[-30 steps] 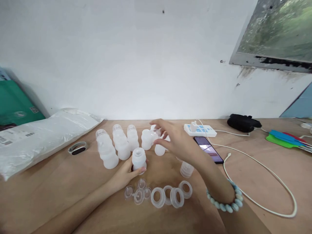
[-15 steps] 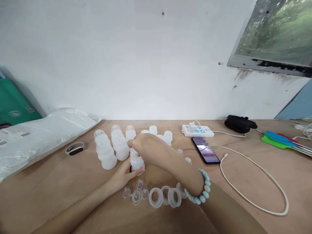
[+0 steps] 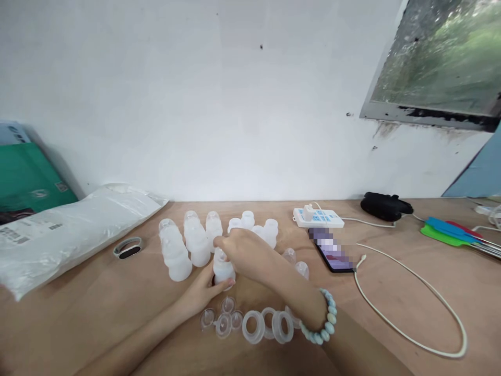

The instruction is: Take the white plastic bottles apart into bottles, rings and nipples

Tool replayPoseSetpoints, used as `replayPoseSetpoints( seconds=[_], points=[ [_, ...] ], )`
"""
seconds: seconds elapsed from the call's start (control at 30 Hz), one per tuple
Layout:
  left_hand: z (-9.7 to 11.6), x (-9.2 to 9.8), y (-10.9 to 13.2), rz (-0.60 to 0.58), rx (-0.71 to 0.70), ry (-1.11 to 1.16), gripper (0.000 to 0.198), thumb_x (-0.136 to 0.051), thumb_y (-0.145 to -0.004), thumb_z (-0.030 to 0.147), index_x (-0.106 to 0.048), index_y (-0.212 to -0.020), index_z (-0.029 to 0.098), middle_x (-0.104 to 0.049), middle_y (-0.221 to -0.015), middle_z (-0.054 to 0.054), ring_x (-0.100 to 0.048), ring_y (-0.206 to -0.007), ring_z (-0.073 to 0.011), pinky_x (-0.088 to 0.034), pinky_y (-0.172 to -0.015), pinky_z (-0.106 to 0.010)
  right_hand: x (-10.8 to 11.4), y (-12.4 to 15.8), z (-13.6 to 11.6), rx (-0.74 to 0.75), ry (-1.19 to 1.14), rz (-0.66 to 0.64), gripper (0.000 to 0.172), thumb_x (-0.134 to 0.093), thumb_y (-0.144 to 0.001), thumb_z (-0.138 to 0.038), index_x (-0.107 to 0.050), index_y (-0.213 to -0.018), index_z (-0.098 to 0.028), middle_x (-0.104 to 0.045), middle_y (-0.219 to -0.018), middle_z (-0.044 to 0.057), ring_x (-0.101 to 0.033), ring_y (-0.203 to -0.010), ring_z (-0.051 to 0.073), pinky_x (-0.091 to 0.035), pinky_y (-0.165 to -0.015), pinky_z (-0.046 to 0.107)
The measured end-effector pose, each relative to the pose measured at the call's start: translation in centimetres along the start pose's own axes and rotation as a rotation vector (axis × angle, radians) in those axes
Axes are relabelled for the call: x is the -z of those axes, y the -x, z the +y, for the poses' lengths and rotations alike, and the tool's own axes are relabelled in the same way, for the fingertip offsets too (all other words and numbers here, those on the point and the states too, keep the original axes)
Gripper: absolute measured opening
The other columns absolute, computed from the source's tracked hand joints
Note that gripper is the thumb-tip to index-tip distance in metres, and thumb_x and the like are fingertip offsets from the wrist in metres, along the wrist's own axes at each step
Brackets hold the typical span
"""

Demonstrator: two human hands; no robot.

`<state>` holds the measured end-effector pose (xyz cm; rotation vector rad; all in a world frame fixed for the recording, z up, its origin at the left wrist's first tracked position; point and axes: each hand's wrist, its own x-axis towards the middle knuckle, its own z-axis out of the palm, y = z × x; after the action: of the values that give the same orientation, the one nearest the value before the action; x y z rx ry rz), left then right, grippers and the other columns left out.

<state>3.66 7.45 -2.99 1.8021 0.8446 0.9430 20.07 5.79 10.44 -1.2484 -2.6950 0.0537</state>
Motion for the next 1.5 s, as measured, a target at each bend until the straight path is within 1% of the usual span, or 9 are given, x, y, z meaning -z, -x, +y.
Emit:
replayPoseSetpoints(
  seconds=[0.2,0.37,0.57,0.77,0.93,1.17,1.3,1.4,1.5],
  points=[
    [-0.3,0.0,0.1,0.016,-0.008,-0.029,0.044,-0.066,-0.084,0.036,-0.057,-0.123,0.018,-0.064,-0.128,-0.011,-0.055,-0.121,-0.0331,-0.043,-0.102,-0.044,-4.2,1.9,0.7,0.031,-0.246,0.230,0.056,-0.059,-0.085,-0.009,-0.045,-0.138,-0.017,-0.058,-0.129,0.013,-0.056,-0.117,0.025,-0.050,-0.097,0.042],
    [-0.1,0.0,0.3,0.023,-0.032,-0.074,0.054,-0.063,-0.087,0.035,-0.042,-0.135,0.021,-0.051,-0.142,-0.012,-0.048,-0.130,-0.0314,-0.037,-0.109,-0.046,-6.0,2.1,1.1,-0.093,-0.334,0.287,0.060,-0.060,-0.083,-0.008,-0.043,-0.139,-0.024,-0.057,-0.125,0.009,-0.058,-0.112,0.025,-0.053,-0.092,0.043],
    [0.9,-0.2,1.4,0.333,-0.270,-0.278,0.036,-0.046,-0.098,0.024,-0.034,-0.132,0.025,-0.042,-0.135,-0.011,-0.042,-0.131,-0.0256,-0.033,-0.112,-0.046,-6.7,-0.4,2.0,-0.137,-0.282,0.378,0.060,-0.061,-0.085,-0.009,-0.041,-0.140,-0.024,-0.052,-0.126,0.012,-0.062,-0.099,0.023,-0.054,-0.087,0.043],
    [0.7,-0.3,1.8,0.270,-0.496,-0.416,0.025,-0.044,-0.095,0.012,-0.041,-0.117,0.024,-0.051,-0.113,-0.009,-0.051,-0.111,-0.0235,-0.043,-0.095,-0.037,-7.4,-2.7,1.7,-0.166,-0.185,0.411,0.062,-0.064,-0.085,-0.012,-0.040,-0.141,-0.023,-0.048,-0.121,0.011,-0.063,-0.091,0.023,-0.057,-0.078,0.042],
    [1.1,-0.1,1.6,0.207,-0.380,-0.320,0.010,-0.040,-0.097,0.017,-0.047,-0.102,0.022,-0.056,-0.098,-0.007,-0.054,-0.094,-0.0217,-0.043,-0.085,-0.033,-7.9,-4.2,1.4,-0.202,-0.147,0.426,0.064,-0.067,-0.085,-0.015,-0.037,-0.141,-0.024,-0.048,-0.121,0.011,-0.063,-0.096,0.025,-0.057,-0.078,0.043],
    [1.6,0.0,1.0,0.030,-0.215,-0.239,0.021,-0.040,-0.098,0.025,-0.057,-0.086,0.020,-0.060,-0.085,-0.004,-0.055,-0.080,-0.0194,-0.042,-0.074,-0.030,-7.1,-3.9,1.3,-0.243,-0.123,0.448,0.069,-0.066,-0.088,-0.024,-0.029,-0.146,-0.024,-0.049,-0.124,0.012,-0.064,-0.094,0.025,-0.057,-0.076,0.041],
    [1.5,-0.1,0.4,-0.049,-0.133,-0.201,0.016,-0.047,-0.091,0.019,-0.063,-0.087,0.018,-0.063,-0.083,-0.003,-0.057,-0.075,-0.0180,-0.042,-0.067,-0.027,-6.0,-1.5,1.5,-0.267,-0.131,0.493,0.048,-0.056,-0.093,-0.022,-0.040,-0.138,-0.018,-0.054,-0.123,0.012,-0.064,-0.086,0.021,-0.054,-0.073,0.036],
    [1.3,0.0,0.1,-0.079,-0.075,-0.157,0.016,-0.048,-0.087,0.016,-0.064,-0.086,0.018,-0.064,-0.079,-0.003,-0.058,-0.072,-0.0170,-0.042,-0.065,-0.025,-5.5,0.7,2.3,-0.278,-0.100,0.461,0.023,-0.051,-0.093,-0.014,-0.057,-0.115,-0.018,-0.064,-0.107,0.007,-0.063,-0.080,0.018,-0.049,-0.072,0.031],
    [1.2,0.0,0.0,-0.114,-0.034,-0.108,0.017,-0.048,-0.084,0.014,-0.065,-0.084,0.017,-0.065,-0.077,-0.003,-0.059,-0.072,-0.0164,-0.043,-0.065,-0.025,-5.0,2.7,3.4,-0.324,-0.049,0.456,0.017,-0.048,-0.093,-0.010,-0.063,-0.098,-0.015,-0.067,-0.097,0.009,-0.060,-0.083,0.021,-0.045,-0.076,0.034]
  ],
)
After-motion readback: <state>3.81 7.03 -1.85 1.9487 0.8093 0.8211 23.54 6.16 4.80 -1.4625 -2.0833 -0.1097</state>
